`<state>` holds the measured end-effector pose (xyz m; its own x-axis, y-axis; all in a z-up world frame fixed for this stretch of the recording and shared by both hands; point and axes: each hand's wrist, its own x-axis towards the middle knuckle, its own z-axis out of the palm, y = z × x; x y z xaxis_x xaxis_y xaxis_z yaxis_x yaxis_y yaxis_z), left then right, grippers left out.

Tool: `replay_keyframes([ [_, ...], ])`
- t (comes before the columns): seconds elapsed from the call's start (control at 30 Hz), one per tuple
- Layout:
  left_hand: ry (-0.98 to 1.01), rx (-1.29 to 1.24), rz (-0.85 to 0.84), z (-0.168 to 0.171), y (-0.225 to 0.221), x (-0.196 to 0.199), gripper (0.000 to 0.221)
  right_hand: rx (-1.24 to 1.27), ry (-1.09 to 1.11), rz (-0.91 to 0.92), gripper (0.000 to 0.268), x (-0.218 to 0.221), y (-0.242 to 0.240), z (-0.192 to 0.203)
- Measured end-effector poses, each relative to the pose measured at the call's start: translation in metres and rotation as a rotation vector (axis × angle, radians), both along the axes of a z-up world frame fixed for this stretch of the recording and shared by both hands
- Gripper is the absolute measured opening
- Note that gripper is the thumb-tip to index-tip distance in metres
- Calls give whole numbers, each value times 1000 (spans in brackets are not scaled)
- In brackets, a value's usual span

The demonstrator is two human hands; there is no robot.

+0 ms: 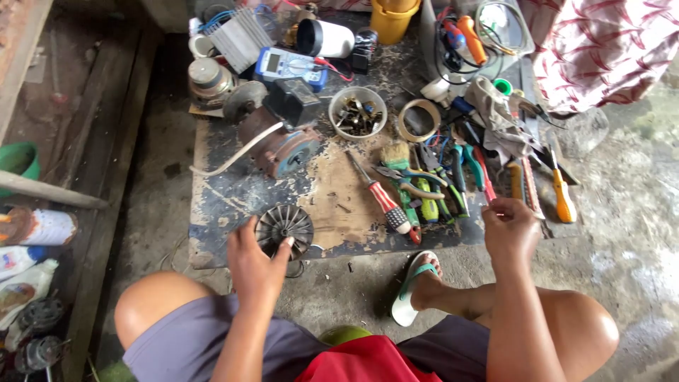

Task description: A person uses a screwdriver to clean or pry at a metal motor fan or stator component on a cluttered workbench.

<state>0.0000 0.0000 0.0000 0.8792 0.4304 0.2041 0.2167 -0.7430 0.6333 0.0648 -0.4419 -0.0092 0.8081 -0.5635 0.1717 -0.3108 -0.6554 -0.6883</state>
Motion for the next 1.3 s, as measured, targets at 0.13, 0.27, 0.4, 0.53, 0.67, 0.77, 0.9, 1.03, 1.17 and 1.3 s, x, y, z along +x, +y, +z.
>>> replay_keyframes([
  [0.13,261,-141,52,33,1,11,87,27,15,-1,19,-13,14,6],
  [0.27,373,-187,81,19,15,20,86,25,55,-35,17,-11,8,-11],
  [0.4,310,-454,119,32,10,19,66,-78,54,-52,16,-3,-3,-33],
  [0.53,283,-617,126,40,16,19,59,-52,145,-19,17,4,11,-17],
  [0.67,238,-736,72,25,28,14,54,22,200,45,21,10,22,-1],
  [0.77,212,-738,35,13,33,12,51,56,224,72,22,16,25,3],
  [0.9,223,-712,31,-1,41,16,53,44,237,71,23,16,27,7],
  [1.03,245,-732,11,38,24,12,57,34,243,98,23,15,25,5],
  [1.17,236,-740,-24,60,13,9,70,32,201,149,23,15,21,-1],
  [1.3,150,-711,-11,38,17,8,75,37,208,185,25,17,14,-3],
])
